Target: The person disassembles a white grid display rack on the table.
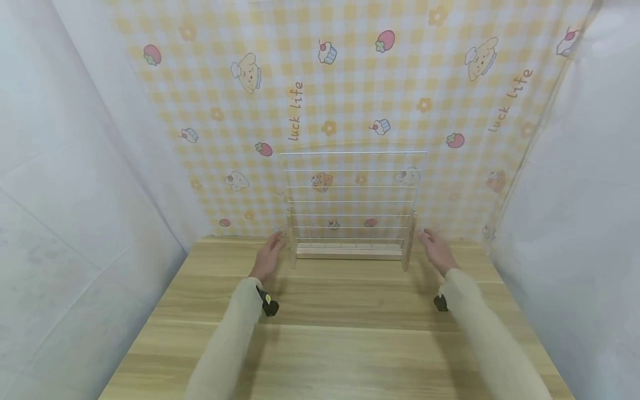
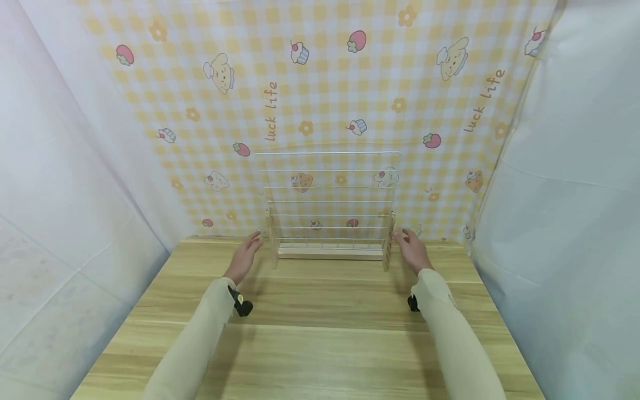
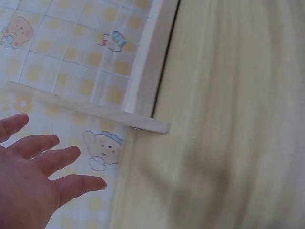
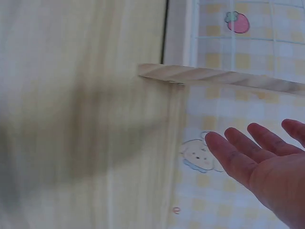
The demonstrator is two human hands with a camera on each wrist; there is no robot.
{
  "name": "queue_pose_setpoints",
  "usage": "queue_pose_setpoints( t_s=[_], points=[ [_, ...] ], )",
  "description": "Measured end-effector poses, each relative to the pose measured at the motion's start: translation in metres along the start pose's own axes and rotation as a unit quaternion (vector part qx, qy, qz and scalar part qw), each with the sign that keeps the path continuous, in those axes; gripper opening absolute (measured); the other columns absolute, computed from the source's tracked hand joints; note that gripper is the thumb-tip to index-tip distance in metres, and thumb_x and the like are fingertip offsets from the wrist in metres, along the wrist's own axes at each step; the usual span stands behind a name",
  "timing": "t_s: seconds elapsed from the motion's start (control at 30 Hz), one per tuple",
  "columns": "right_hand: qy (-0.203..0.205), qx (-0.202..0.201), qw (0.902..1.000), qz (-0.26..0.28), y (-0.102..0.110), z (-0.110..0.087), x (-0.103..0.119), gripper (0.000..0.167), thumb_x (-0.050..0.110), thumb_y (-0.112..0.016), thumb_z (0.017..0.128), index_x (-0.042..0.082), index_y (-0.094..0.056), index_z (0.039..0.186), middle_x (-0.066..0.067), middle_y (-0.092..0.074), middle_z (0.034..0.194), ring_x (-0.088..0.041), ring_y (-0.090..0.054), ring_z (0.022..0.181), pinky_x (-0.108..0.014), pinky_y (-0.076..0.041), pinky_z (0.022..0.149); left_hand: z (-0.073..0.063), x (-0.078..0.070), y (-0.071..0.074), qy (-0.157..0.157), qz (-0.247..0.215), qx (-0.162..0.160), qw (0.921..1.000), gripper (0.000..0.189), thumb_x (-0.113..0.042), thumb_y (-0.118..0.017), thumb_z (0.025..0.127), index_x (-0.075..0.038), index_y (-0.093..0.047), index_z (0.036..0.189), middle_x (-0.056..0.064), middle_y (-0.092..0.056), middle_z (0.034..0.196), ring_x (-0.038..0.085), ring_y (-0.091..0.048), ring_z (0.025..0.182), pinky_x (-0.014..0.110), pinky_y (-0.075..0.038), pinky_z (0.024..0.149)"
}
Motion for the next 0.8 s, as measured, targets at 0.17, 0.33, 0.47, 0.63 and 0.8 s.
queue_pose_setpoints(
  t_s=[0.17,0.33,0.47,0.63,0.8],
  points=[
    [0.012,-0.015,0.9997,-0.015,0.013,0.007,0.024,0.075,0.052,-0.028,0.107,0.001,-0.011,0.160,-0.034,-0.024,0.161,-0.052,-0.028,0.147,-0.066,-0.029,0.118,0.020,-0.021,0.008,-0.024,-0.002,-0.013,0.9996,0.060,-0.043,-0.040,0.105,-0.015,-0.030,0.157,0.021,-0.036,0.161,0.040,-0.036,0.148,0.056,-0.030,0.122],
    [0.017,-0.016,0.9991,-0.036,0.021,0.012,0.049,0.070,0.046,-0.030,0.108,0.005,-0.011,0.161,-0.032,-0.025,0.161,-0.051,-0.029,0.147,-0.065,-0.030,0.118,0.033,-0.043,0.012,-0.035,0.003,-0.006,0.9994,0.063,-0.044,-0.040,0.104,-0.018,-0.025,0.160,0.016,-0.030,0.165,0.036,-0.032,0.152,0.056,-0.030,0.122],
    [0.032,-0.014,0.9980,-0.052,0.022,0.014,0.064,0.068,0.044,-0.030,0.108,0.004,-0.012,0.160,-0.031,-0.026,0.161,-0.050,-0.029,0.147,-0.065,-0.029,0.119,0.040,-0.058,0.011,-0.042,0.001,-0.004,0.9991,0.063,-0.038,-0.043,0.104,-0.018,-0.023,0.160,0.017,-0.029,0.165,0.035,-0.031,0.152,0.055,-0.030,0.123],
    [0.044,-0.009,0.9970,-0.063,0.018,0.016,0.070,0.068,0.038,-0.033,0.107,-0.002,-0.013,0.158,-0.032,-0.026,0.161,-0.051,-0.028,0.147,-0.063,-0.027,0.121,0.045,-0.066,0.007,-0.043,0.016,-0.003,0.9989,0.064,-0.036,-0.047,0.102,-0.015,-0.028,0.159,0.017,-0.033,0.164,0.034,-0.033,0.151,0.052,-0.031,0.123],
    [0.035,-0.001,0.9977,-0.058,0.016,0.018,0.066,0.068,0.037,-0.036,0.107,-0.003,-0.013,0.158,-0.032,-0.025,0.161,-0.052,-0.026,0.148,-0.064,-0.028,0.119,0.045,-0.062,0.004,-0.035,0.013,0.006,0.9993,0.065,-0.037,-0.049,0.102,-0.015,-0.028,0.159,0.017,-0.033,0.163,0.034,-0.034,0.151,0.051,-0.032,0.123]
  ],
)
Point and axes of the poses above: each hand's wrist, its own z-axis towards the middle knuckle, its own y-axis out of the back of the hand, x = y × z, the point moved 2 cm from there along z, towards the middle knuckle
